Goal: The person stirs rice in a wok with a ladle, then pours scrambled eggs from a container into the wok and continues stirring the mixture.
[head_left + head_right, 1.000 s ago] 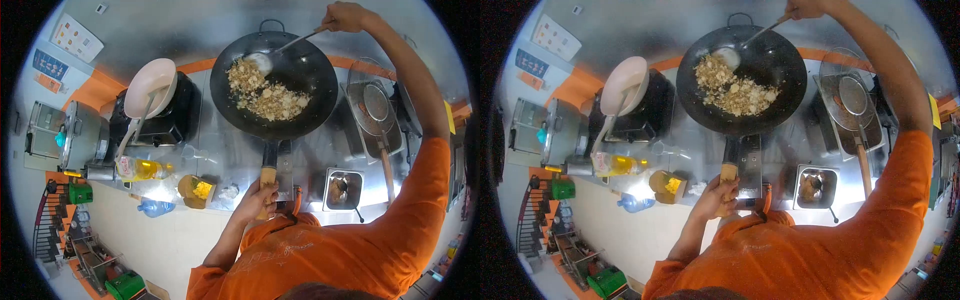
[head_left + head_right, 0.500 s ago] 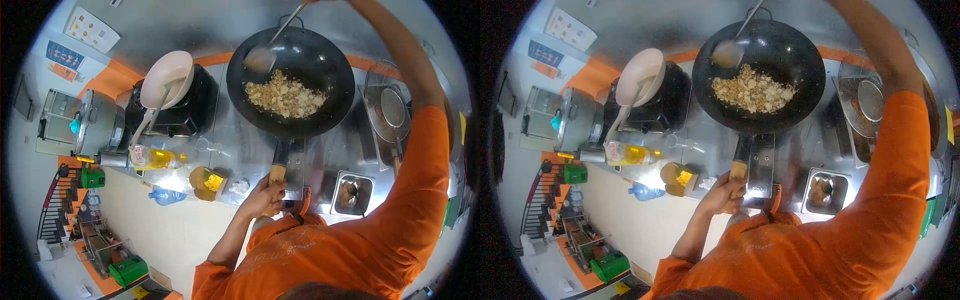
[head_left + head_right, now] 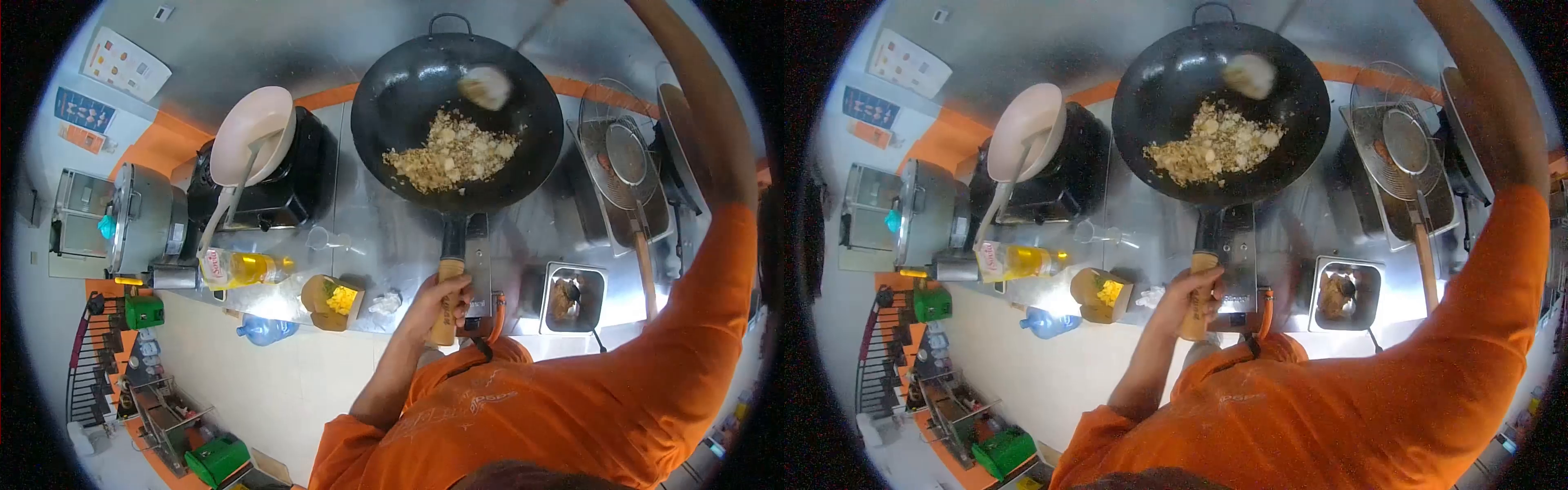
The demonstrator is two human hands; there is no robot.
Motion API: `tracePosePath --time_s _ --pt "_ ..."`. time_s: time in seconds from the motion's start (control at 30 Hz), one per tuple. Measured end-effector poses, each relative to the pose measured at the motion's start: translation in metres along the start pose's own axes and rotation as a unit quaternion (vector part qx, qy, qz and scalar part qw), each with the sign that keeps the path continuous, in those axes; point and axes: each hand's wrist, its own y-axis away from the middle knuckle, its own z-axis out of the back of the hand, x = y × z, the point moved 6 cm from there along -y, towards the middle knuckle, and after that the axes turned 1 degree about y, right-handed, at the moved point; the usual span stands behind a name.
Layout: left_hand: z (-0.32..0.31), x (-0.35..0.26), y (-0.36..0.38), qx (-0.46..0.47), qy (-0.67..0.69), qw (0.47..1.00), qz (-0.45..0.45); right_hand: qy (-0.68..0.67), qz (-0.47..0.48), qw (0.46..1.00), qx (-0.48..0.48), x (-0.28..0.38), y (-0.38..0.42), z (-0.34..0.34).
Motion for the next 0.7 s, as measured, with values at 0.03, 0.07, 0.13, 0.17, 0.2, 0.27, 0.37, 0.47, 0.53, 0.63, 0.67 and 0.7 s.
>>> tracePosePath --time_s 0.03,0.07,0.13,0.17,0.2,0.27,0.37,0.47,0.53,0.63,0.67,0.7 --pt "-0.002 0.002 -0.008 0.055 0.007 0.998 -0.007 -0.005 -0.02 1.0 -0.013 0.003 0.01 -0.006" --pt "-0.007 0.004 -0.011 0.111 0.016 0.994 -0.012 -0.009 -0.039 0.999 -0.024 0.008 0.018 -0.018" --pt "-0.016 -0.001 -0.018 0.093 -0.02 0.995 -0.003 -0.017 -0.075 0.996 -0.041 0.02 0.041 -0.047" --pt "-0.014 -0.003 -0.029 0.061 -0.036 0.997 -0.018 -0.024 -0.089 0.995 -0.041 0.026 0.059 -0.065" --pt "-0.008 -0.008 -0.035 0.025 -0.057 0.997 -0.034 -0.037 -0.104 0.993 -0.044 0.029 0.078 -0.078" --pt "-0.009 -0.029 -0.001 0.066 -0.044 0.997 -0.009 0.044 -0.146 0.986 -0.067 0.007 0.116 -0.072" --pt "0.005 -0.033 0.043 0.039 -0.119 0.99 -0.072 0.076 -0.144 0.958 -0.237 0.017 0.187 -0.023" --pt "0.04 -0.004 0.014 0.137 0.05 0.988 0.047 0.016 -0.161 0.981 -0.103 0.062 0.218 -0.056" --pt "0.036 -0.003 0.021 0.172 0.006 0.984 0.042 0.014 -0.172 0.982 -0.082 0.068 0.209 -0.061" --pt "-0.003 -0.04 0.057 0.258 0.038 0.963 0.06 0.021 -0.228 0.962 -0.152 0.053 0.232 -0.015" --pt "-0.008 -0.053 0.057 0.275 0.063 0.957 0.06 -0.011 -0.243 0.955 -0.17 0.058 0.245 -0.013" --pt "-0.005 -0.053 0.062 0.282 0.092 0.952 0.072 0.049 -0.229 0.948 -0.216 0.067 0.243 -0.005"
